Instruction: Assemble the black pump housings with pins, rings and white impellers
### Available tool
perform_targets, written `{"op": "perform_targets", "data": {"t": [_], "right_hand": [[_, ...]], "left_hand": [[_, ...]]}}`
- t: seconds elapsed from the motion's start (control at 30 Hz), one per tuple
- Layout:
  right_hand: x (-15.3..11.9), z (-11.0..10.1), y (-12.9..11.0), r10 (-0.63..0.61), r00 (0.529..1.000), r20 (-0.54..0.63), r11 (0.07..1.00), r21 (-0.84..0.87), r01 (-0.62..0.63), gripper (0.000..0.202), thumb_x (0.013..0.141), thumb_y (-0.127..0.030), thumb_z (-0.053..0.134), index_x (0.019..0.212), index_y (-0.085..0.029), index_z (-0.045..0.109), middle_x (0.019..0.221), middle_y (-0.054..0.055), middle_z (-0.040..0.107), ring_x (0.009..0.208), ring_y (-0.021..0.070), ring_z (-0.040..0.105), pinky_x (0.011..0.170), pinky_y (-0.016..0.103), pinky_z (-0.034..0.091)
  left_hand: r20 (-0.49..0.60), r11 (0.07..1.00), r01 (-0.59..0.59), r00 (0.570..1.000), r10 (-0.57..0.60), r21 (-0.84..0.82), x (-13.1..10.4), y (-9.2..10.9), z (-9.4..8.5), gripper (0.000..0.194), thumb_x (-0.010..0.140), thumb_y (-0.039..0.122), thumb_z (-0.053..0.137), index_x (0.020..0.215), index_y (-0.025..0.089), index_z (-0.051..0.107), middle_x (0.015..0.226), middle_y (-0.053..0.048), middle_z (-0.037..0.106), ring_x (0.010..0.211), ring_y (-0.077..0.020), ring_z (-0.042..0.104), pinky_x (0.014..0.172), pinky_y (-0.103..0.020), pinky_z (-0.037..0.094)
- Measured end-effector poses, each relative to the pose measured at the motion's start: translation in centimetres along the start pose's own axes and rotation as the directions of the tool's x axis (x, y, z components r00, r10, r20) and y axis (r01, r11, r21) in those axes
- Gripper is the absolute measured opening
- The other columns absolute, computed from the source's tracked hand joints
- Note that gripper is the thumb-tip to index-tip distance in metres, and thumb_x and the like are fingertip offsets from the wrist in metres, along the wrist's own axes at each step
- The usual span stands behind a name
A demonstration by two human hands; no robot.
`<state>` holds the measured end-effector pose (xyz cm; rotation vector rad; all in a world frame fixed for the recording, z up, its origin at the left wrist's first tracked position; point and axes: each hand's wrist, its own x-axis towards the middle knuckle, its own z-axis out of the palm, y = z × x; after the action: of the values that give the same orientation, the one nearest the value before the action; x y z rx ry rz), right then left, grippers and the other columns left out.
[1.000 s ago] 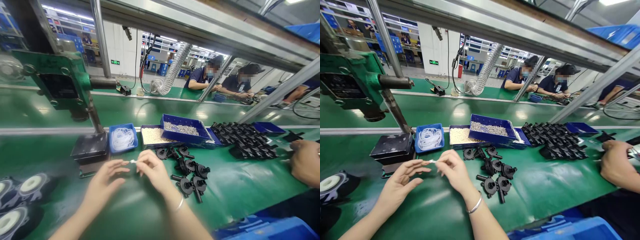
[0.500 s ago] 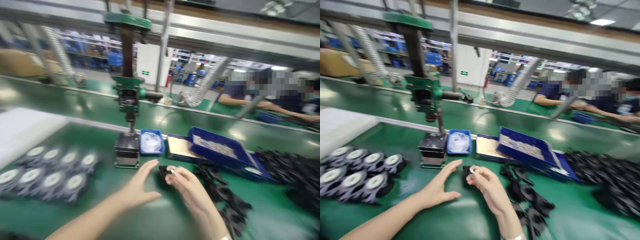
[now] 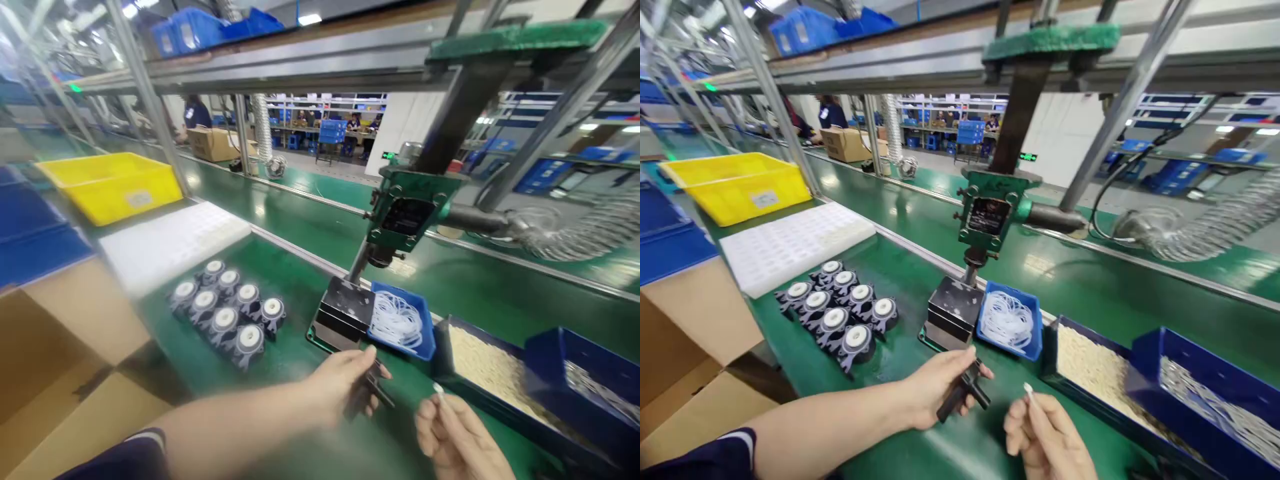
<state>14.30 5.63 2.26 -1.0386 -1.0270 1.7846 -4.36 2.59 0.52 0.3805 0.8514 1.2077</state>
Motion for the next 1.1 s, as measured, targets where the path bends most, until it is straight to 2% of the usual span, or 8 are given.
{"op": "perform_targets", "data": {"t": [0.07,0.13,0.27,0.47,0.6,0.77,0.9,1.1], "right_hand": [[-0.5,0.6,0.4,-0.019,0.999,0.035,1.000,0.014,0.019,0.023,0.076,-0.040,0.080,0.083,-0.020,0.070,0.074,0.004,0.065,0.058,0.0128,0.058,0.051,0.022,0.053],[-0.7,1.0,0.7,-0.036,0.998,0.061,0.998,0.051,0.033,0.022,0.079,-0.039,0.078,0.083,-0.019,0.069,0.073,0.003,0.066,0.056,0.0114,0.059,0.051,0.021,0.052],[-0.6,1.1,1.0,-0.051,0.994,0.093,0.991,0.128,0.038,0.019,0.083,-0.036,0.076,0.085,-0.019,0.067,0.073,0.001,0.068,0.058,0.0117,0.063,0.050,0.020,0.052],[-1.1,1.4,1.1,-0.094,0.988,0.120,0.993,0.089,0.083,0.020,0.083,-0.033,0.075,0.092,-0.017,0.068,0.076,0.003,0.072,0.061,0.0139,0.067,0.054,0.024,0.055],[-1.3,2.0,1.3,-0.141,0.982,0.125,0.990,0.000,0.142,0.020,0.086,-0.034,0.072,0.092,-0.015,0.069,0.073,0.004,0.072,0.061,0.0146,0.067,0.055,0.026,0.056],[-1.8,2.5,1.4,-0.218,0.971,0.103,0.962,-0.148,0.232,0.023,0.088,-0.037,0.069,0.088,-0.015,0.068,0.070,0.004,0.071,0.057,0.0133,0.064,0.053,0.026,0.056],[-2.3,2.9,1.5,-0.302,0.948,0.103,0.916,-0.245,0.319,0.019,0.091,-0.035,0.066,0.088,-0.016,0.067,0.070,0.003,0.071,0.057,0.0120,0.064,0.053,0.024,0.055],[-2.5,2.9,2.0,-0.436,0.892,0.117,0.778,-0.448,0.439,0.011,0.094,-0.027,0.060,0.092,-0.018,0.067,0.073,0.001,0.070,0.060,0.0119,0.066,0.056,0.024,0.055]], "left_hand": [[0.029,0.995,0.052,0.998,-0.050,-0.084,-0.7,0.2,0.5,0.061,0.066,0.065,0.079,0.095,0.013,0.066,0.085,-0.006,0.066,0.058,-0.0123,0.061,0.050,-0.024,0.048],[0.078,0.992,0.064,0.995,-0.056,-0.105,-1.5,0.6,0.9,0.050,0.066,0.044,0.087,0.100,0.014,0.065,0.100,-0.007,0.066,0.077,-0.0151,0.067,0.066,-0.026,0.055],[0.097,0.997,0.040,0.994,-0.047,0.073,-2.4,1.2,1.0,0.052,0.068,0.020,0.086,0.113,0.019,0.060,0.111,-0.006,0.062,0.093,-0.0178,0.065,0.071,-0.024,0.055],[0.094,0.907,-0.164,0.986,0.138,0.387,-2.5,0.8,0.7,0.065,0.071,0.017,0.080,0.128,0.023,0.050,0.111,-0.008,0.062,0.082,-0.0173,0.063,0.057,-0.022,0.053],[0.109,0.848,-0.239,0.971,0.213,0.473,-2.7,0.8,0.8,0.061,0.075,0.016,0.076,0.129,0.023,0.048,0.116,-0.010,0.063,0.088,-0.0201,0.065,0.065,-0.026,0.057],[0.083,0.859,-0.252,0.967,0.240,0.446,-2.9,1.0,1.0,0.057,0.073,0.013,0.078,0.124,0.021,0.054,0.109,-0.008,0.067,0.092,-0.0200,0.066,0.076,-0.026,0.055],[0.093,0.896,-0.220,0.976,0.199,0.387,-2.9,1.2,1.0,0.058,0.074,0.015,0.079,0.124,0.022,0.051,0.116,-0.009,0.065,0.102,-0.0220,0.065,0.079,-0.027,0.056],[0.116,0.914,-0.191,0.980,0.159,0.359,-2.9,1.1,1.0,0.057,0.077,0.017,0.077,0.126,0.023,0.049,0.125,-0.011,0.062,0.108,-0.0268,0.064,0.080,-0.034,0.058]]}}
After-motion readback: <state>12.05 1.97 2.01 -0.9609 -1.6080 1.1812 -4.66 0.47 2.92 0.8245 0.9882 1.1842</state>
